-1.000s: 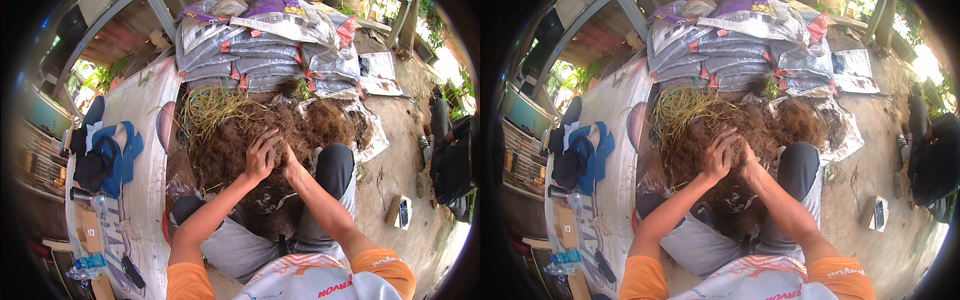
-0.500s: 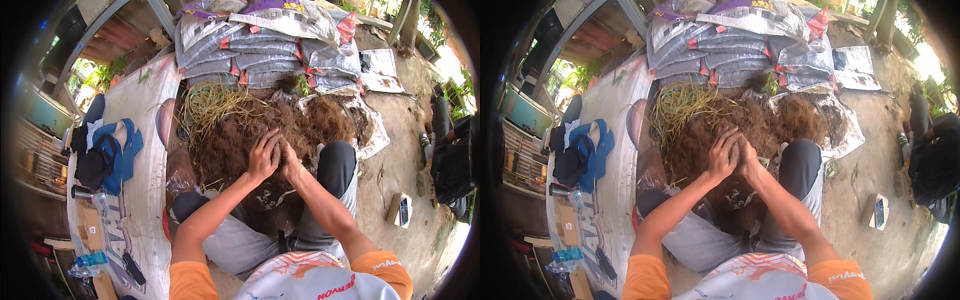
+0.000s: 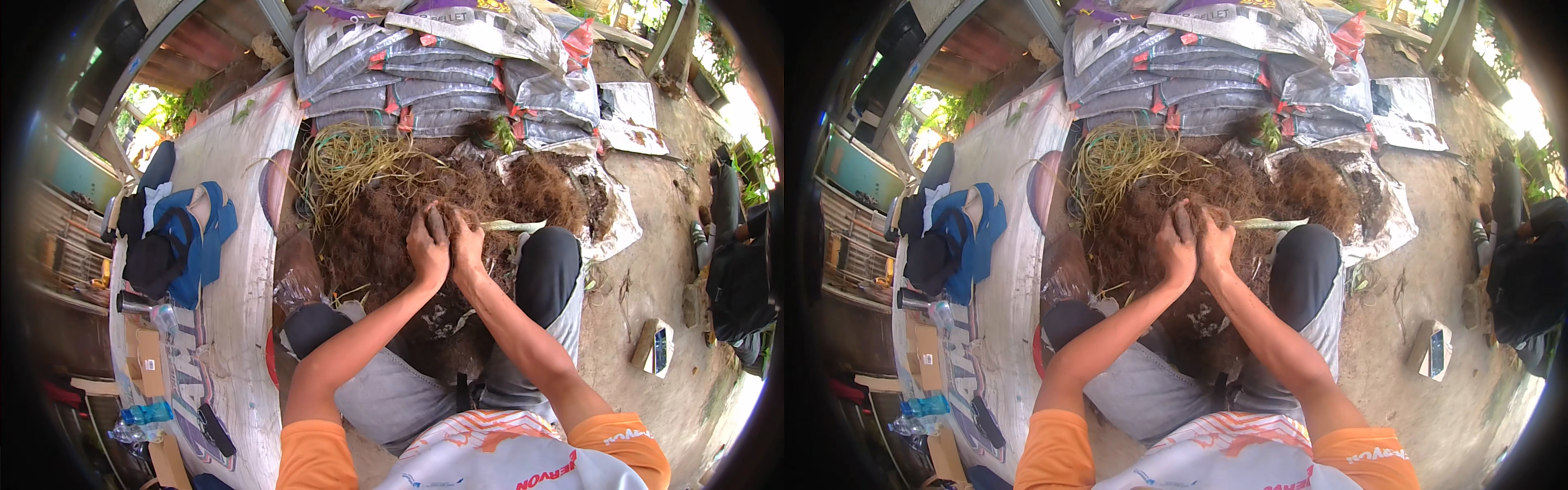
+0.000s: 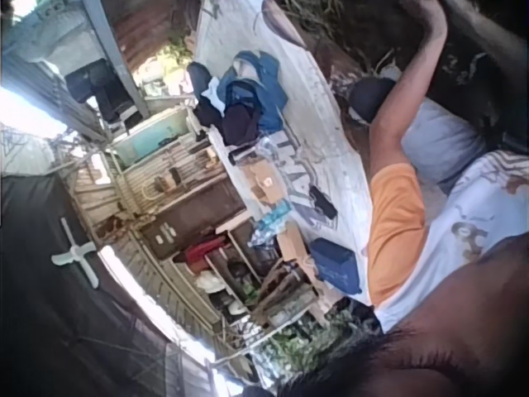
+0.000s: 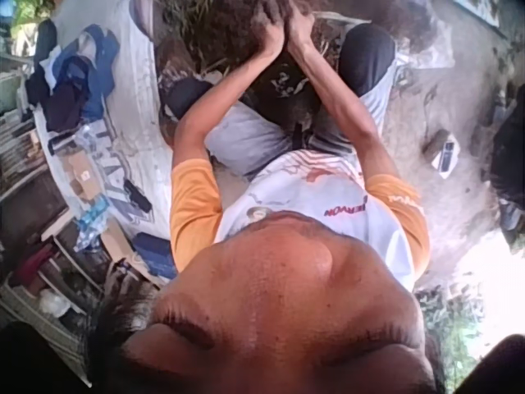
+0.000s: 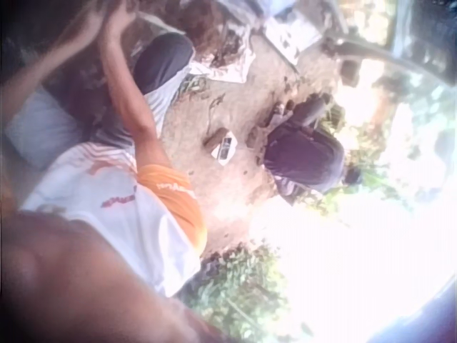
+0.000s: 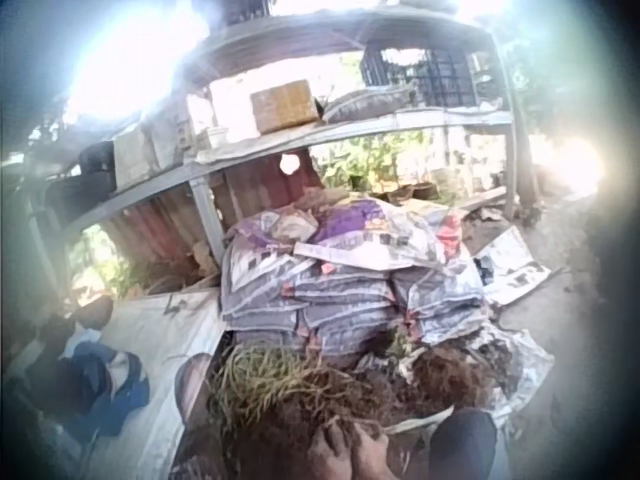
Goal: The person packs a small plant into a plastic bag filled with soil and fibrous material. They use both hands to press and shape the soil around the plant, then lift the bag to adjust the contents.
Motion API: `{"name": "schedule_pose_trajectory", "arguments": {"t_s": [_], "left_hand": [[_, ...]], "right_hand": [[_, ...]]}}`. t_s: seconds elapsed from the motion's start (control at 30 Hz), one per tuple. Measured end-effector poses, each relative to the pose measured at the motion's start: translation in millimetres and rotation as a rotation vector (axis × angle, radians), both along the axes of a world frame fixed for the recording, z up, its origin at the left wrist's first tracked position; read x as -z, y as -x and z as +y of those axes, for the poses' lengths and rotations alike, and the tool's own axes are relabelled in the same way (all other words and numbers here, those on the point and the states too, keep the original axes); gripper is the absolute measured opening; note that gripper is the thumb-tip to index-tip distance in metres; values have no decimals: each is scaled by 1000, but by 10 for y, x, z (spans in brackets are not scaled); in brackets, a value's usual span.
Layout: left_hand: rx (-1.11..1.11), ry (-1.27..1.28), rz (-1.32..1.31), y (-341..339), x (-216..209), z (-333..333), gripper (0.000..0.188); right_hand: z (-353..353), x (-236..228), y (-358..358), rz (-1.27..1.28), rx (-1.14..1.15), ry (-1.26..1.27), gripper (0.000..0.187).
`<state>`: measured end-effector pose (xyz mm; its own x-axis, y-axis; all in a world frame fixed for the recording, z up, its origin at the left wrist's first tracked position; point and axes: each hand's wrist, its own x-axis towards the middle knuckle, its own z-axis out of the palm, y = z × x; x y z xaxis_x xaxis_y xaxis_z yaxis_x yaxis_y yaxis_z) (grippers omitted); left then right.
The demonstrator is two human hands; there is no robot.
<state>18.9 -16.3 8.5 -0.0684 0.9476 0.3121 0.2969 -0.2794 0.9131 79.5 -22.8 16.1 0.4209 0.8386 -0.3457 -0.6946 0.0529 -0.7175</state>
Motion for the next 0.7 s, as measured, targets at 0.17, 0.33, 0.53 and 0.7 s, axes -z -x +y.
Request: {"name": "schedule_pose_trajectory", "arguments": {"t_s": [0.17, 0.33, 0.53, 0.7], "left_hand": [[97, 144, 163, 79, -60, 45, 39], [525, -239, 337, 414, -263, 353, 39], [554, -280, 394, 333, -427, 210, 42], [474, -368, 621, 315, -121, 220, 42]], "right_hand": [[32, 243, -141, 112, -207, 73, 36], [31, 57, -287, 461, -507, 69, 45], [-60, 48, -217, 145, -427, 72, 48], [-95, 124, -253, 125, -551, 25, 52]]}}
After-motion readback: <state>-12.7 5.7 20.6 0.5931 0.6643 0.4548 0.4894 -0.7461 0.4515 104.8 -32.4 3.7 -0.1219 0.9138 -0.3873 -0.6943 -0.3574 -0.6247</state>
